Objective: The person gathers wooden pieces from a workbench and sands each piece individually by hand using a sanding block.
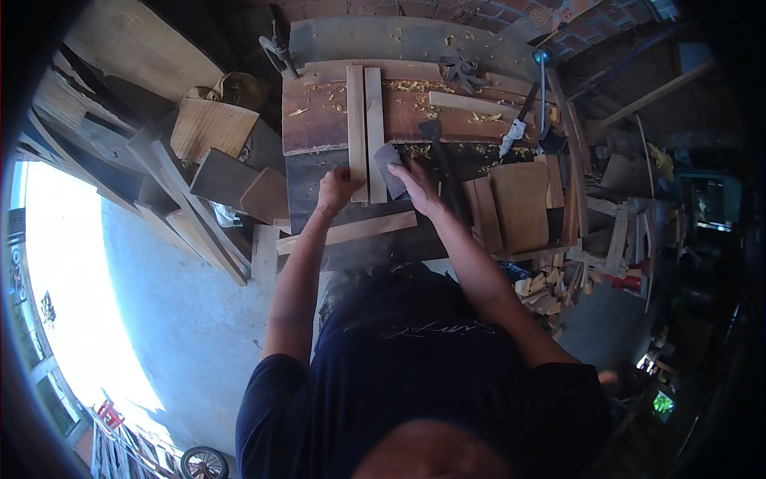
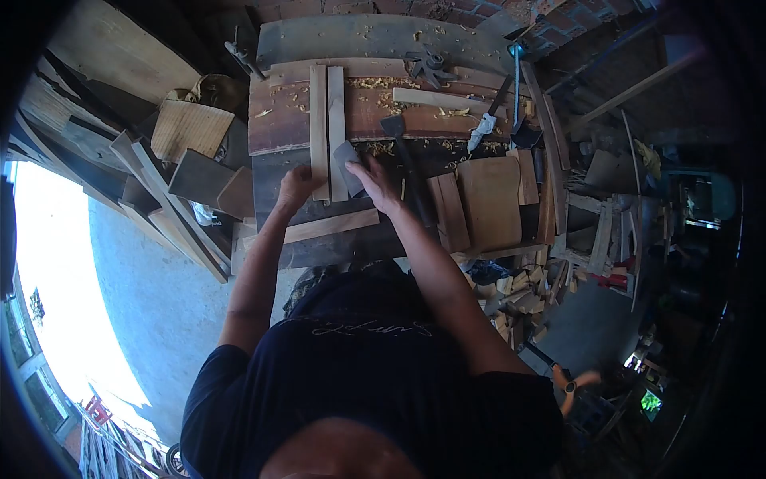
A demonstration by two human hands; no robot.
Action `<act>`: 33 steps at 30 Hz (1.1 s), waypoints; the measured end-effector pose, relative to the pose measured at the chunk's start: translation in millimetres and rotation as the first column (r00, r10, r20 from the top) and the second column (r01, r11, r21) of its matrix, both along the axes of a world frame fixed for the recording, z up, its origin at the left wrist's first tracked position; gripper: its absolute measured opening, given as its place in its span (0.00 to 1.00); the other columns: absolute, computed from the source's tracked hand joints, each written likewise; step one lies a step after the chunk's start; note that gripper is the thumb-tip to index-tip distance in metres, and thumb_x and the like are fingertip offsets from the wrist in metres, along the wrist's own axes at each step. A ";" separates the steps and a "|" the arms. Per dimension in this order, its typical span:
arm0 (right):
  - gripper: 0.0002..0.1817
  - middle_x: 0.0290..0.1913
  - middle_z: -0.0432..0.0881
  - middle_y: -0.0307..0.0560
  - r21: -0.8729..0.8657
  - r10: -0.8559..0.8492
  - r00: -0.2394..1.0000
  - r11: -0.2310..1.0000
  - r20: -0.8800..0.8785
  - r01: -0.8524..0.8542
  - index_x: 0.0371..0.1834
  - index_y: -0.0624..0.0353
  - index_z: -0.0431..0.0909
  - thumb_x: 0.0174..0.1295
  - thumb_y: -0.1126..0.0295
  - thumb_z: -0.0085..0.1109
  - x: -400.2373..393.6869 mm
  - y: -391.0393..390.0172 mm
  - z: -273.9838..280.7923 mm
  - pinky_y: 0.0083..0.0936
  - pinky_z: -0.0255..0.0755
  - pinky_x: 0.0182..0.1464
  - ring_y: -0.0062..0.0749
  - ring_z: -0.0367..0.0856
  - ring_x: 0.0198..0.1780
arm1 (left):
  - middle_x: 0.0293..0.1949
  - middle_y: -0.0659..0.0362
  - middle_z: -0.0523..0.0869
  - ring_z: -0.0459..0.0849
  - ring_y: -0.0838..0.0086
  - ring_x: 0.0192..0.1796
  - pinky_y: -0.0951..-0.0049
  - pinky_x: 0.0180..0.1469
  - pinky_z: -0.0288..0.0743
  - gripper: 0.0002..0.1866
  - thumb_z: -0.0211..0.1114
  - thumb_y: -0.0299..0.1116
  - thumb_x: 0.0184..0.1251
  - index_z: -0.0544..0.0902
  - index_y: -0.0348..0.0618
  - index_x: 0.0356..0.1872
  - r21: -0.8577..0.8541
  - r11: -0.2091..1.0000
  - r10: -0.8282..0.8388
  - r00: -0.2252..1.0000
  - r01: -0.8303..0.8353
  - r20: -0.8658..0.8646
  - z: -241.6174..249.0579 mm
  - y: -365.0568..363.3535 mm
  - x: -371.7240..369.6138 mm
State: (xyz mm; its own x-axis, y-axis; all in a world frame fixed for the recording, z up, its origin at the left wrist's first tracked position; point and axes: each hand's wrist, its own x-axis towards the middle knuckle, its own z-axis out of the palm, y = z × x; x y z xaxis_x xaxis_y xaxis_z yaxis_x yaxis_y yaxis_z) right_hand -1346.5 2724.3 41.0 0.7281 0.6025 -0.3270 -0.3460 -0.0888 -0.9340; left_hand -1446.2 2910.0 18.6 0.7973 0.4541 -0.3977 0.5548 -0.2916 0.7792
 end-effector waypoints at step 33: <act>0.26 0.53 0.78 0.43 0.027 -0.112 0.993 0.993 0.030 0.111 0.61 0.64 0.71 0.64 0.59 0.62 2.7 -50.4 17.3 0.24 0.65 0.59 0.25 0.73 0.54 | 0.44 0.47 0.87 0.86 0.58 0.48 0.62 0.53 0.78 0.28 0.76 0.40 0.48 0.80 0.39 0.50 -0.014 0.992 -0.127 0.992 0.127 0.002 9.6 4.6 2.1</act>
State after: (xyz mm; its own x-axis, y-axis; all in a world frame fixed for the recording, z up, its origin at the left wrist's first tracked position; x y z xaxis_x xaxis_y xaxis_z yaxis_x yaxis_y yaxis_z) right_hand -1343.8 2673.9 58.2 0.8009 0.5246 -0.2887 -0.3232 -0.0272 -0.9459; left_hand -1444.1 2914.6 28.2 0.8485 0.3433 -0.4027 0.5133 -0.3490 0.7841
